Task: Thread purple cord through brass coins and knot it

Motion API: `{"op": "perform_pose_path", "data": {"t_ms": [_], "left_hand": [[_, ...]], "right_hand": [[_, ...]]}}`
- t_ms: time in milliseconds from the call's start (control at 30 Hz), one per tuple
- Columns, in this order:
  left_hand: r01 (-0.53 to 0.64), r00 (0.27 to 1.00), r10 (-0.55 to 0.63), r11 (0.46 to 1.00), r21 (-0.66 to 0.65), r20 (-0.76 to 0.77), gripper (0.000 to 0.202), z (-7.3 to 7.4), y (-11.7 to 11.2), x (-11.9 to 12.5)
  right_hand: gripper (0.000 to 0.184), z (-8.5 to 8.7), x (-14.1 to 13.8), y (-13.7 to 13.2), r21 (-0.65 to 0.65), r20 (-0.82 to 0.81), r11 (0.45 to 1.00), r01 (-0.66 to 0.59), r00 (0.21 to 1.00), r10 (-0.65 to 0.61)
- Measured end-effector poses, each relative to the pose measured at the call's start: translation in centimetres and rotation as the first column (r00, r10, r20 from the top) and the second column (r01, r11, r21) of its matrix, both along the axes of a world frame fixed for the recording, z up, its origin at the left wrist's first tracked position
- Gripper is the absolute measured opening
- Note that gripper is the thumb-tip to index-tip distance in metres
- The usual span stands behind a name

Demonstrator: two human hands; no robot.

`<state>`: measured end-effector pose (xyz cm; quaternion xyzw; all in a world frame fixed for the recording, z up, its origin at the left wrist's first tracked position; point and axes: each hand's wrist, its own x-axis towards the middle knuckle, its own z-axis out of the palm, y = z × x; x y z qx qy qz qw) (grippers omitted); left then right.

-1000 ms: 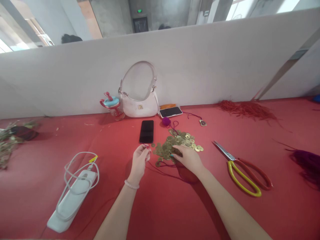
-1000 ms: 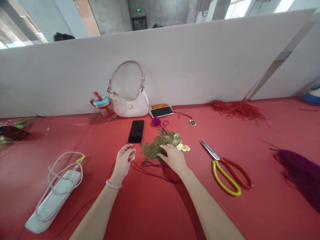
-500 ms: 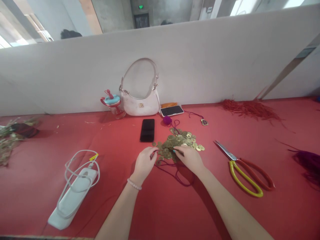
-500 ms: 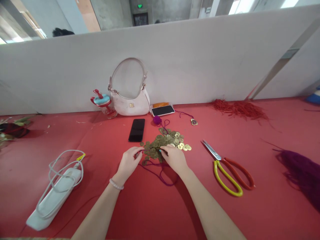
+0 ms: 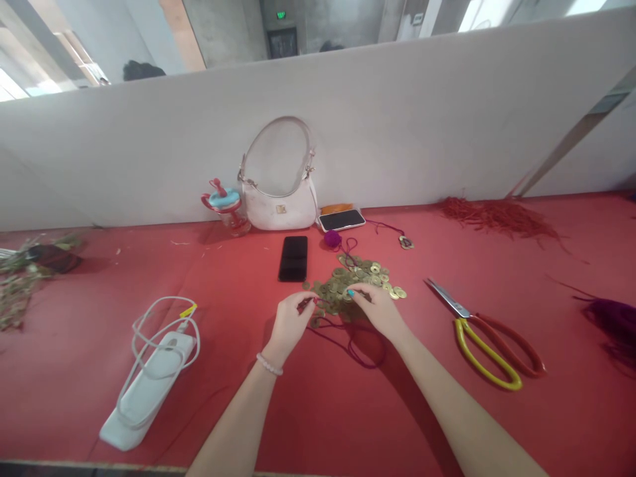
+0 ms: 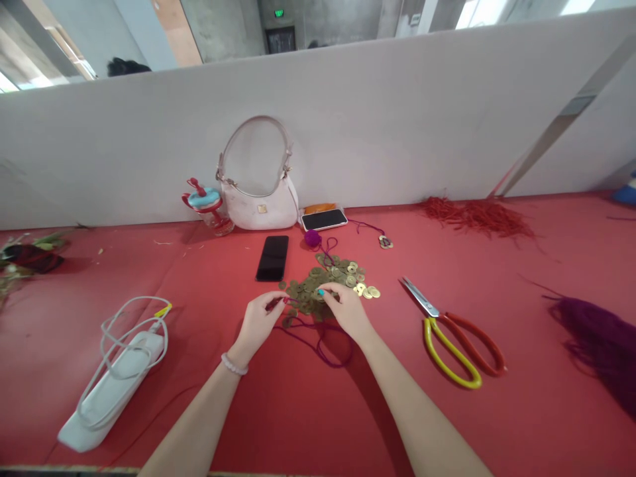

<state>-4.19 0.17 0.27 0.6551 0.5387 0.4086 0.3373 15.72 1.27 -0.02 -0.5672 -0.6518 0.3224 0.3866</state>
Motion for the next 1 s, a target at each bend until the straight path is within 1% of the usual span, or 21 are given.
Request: {"op": "perform_pose_path", "data": {"t_ms": [67,133,267,367,467,567,733,867,1000], "left_hand": [[0.002,0.999,0.0,1.0,-0.023,0.047,0.017,-0.1,0.0,0.2],[0.004,0.996,-0.001,0.999,-0.038,0.094,0.017,-0.2,0.0,0.2],[0.006,0.986,0.007,0.997,-0.077,0.166,0.017,-0.4,0.1,0.3],[0.005,0.976,0.019,0.994,-0.109,0.215,0.019,-0.4,0.2,0.2],[0.007,0.97,0.023,0.992,-0.124,0.24,0.02,-0.3,0.2,0.2],[0.029,0.97,0.002,0.992,-0.124,0.243,0.019,-0.3,0.2,0.3],[0.076,0.964,-0.033,0.985,-0.157,0.263,0.019,-0.3,0.0,0.4],[0.094,0.968,-0.048,0.979,-0.18,0.246,0.019,-0.2,-0.1,0.5],[0.097,0.963,-0.043,0.976,-0.193,0.265,0.019,-0.1,0.0,0.4]], "right_hand": [[0.02,0.0,-0.3,-0.2,-0.06,-0.104,0.998,-0.023,0.994,0.016],[0.02,0.0,-0.6,-0.4,-0.094,-0.181,0.995,-0.043,0.983,0.025],[0.02,0.1,-1.0,-0.7,-0.166,-0.243,0.983,-0.082,0.969,0.04],[0.02,0.2,-1.2,-1.0,-0.172,-0.28,0.98,-0.101,0.959,0.05],[0.02,0.2,-1.5,-1.1,-0.197,-0.291,0.975,-0.108,0.955,0.047],[0.021,0.2,-1.5,-1.0,-0.231,-0.279,0.967,-0.108,0.959,0.041],[0.02,0.1,-1.5,-0.9,-0.203,-0.28,0.971,-0.125,0.958,0.065],[0.019,0.0,-1.5,-0.9,-0.218,-0.312,0.965,-0.147,0.947,0.074],[0.019,0.0,-1.5,-1.0,-0.232,-0.323,0.961,-0.153,0.944,0.072]]}}
